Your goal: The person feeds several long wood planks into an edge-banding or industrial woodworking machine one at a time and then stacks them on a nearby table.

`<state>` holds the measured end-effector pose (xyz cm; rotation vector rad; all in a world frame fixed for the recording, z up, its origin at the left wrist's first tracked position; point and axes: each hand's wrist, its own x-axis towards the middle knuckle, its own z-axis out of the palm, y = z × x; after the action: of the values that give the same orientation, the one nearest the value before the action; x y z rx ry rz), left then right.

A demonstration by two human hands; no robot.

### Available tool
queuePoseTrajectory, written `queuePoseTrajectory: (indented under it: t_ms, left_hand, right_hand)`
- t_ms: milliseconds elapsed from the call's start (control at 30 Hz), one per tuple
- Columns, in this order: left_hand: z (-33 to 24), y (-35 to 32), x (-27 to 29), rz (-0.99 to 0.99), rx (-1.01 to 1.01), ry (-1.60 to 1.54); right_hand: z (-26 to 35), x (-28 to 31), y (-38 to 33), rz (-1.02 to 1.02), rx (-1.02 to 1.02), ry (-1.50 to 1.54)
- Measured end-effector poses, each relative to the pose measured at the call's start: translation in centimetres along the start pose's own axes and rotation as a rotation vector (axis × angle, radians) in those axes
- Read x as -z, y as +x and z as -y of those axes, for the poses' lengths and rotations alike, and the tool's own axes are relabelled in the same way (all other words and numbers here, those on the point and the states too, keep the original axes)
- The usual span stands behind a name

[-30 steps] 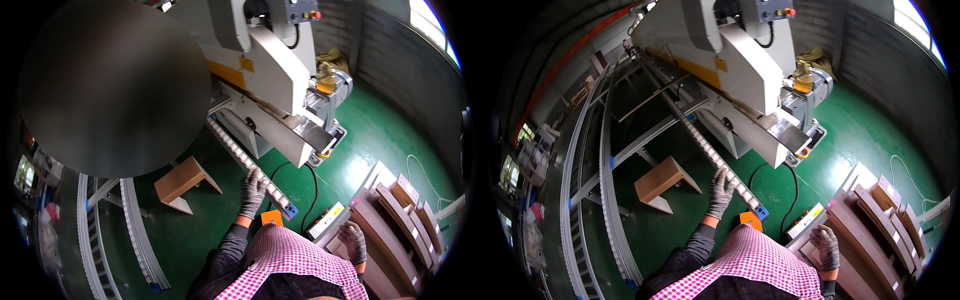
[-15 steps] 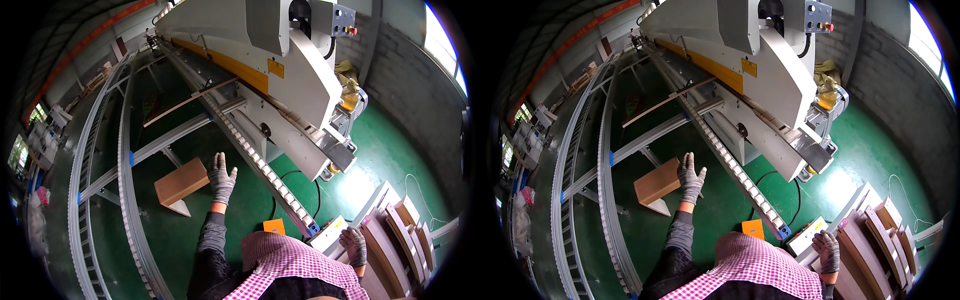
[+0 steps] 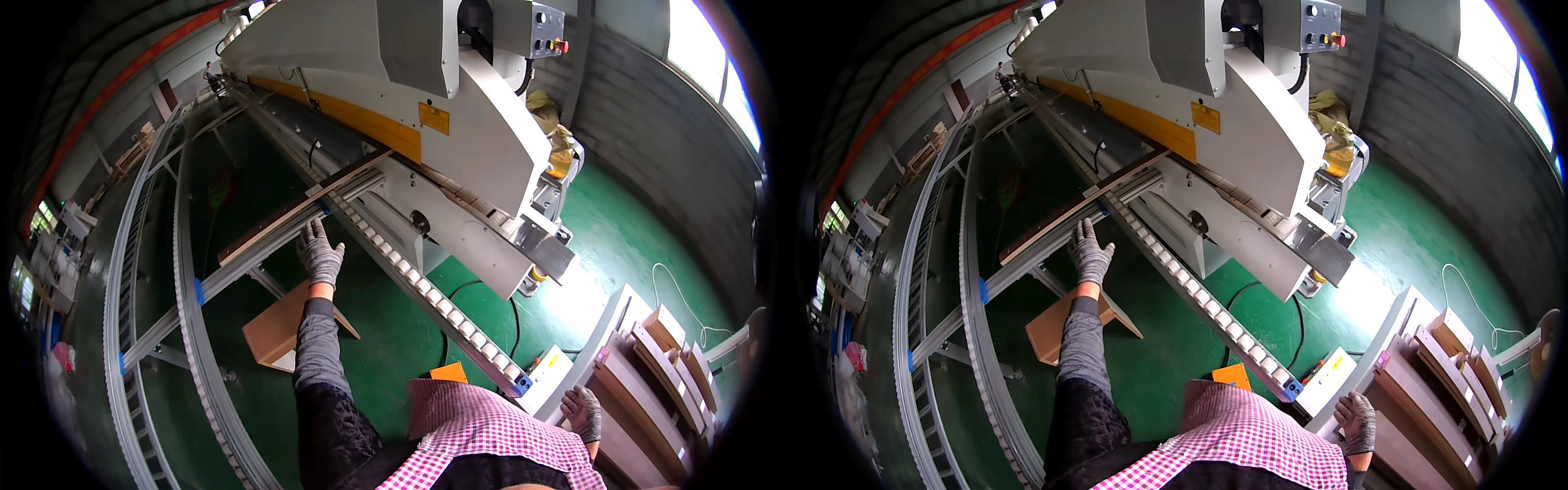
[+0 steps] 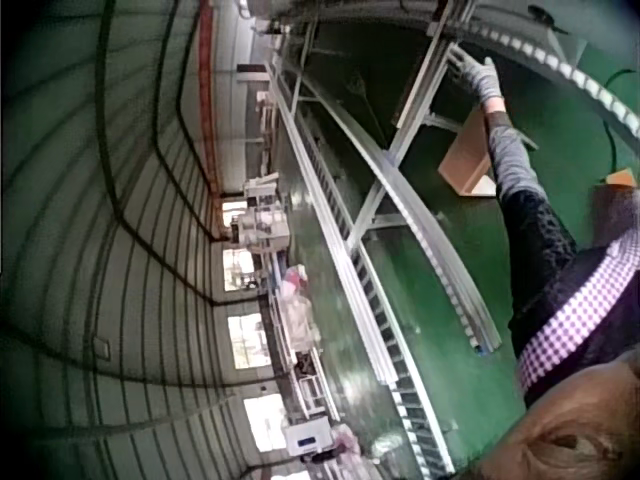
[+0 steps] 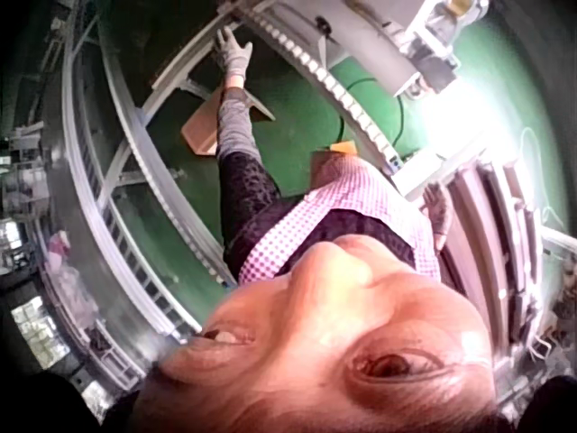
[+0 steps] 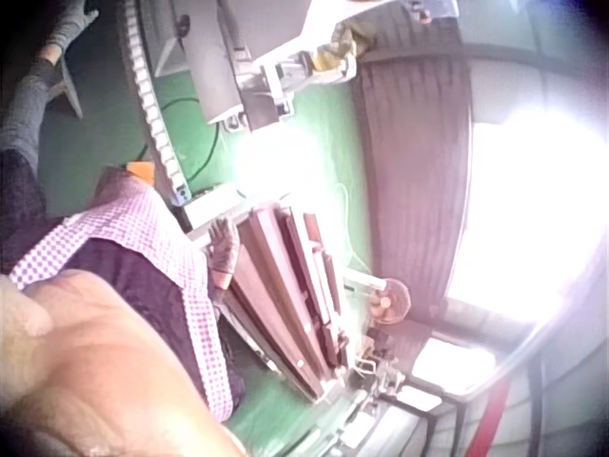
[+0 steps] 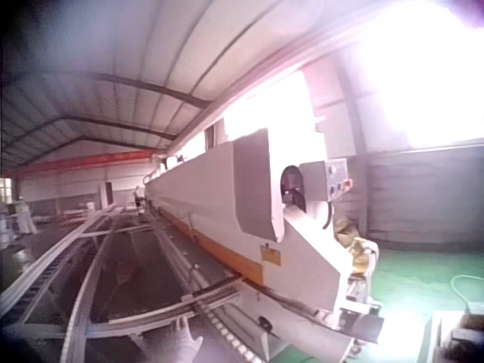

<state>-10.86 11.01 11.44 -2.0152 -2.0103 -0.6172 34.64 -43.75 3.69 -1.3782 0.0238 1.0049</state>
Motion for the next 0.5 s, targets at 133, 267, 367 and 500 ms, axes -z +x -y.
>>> queuePoseTrajectory:
  t_ms: [133, 267, 367, 500]
  left_hand:
    - [0.4, 3.3, -1.9, 0.056, 0.036, 0.047]
    - [2.2, 6.1, -3.2, 0.101, 0.054, 0.116]
    - [1.9, 7.7, -4.0, 0.209, 0.061, 0.138]
    - [6.0, 9.6, -8.2, 0.163, -0.264, 0.046]
  right_hand:
    - [-0.7, 1.6, -0.8, -0.118, -0.041, 0.018]
    - [-2.7, 4.4, -0.8, -0.085, -0.009, 0.114]
    - [-4.3, 6.4, -1.7, -0.133, -0.034, 0.165]
    - [-4.0, 4.5, -5.6, -0.222, 0.048, 0.129]
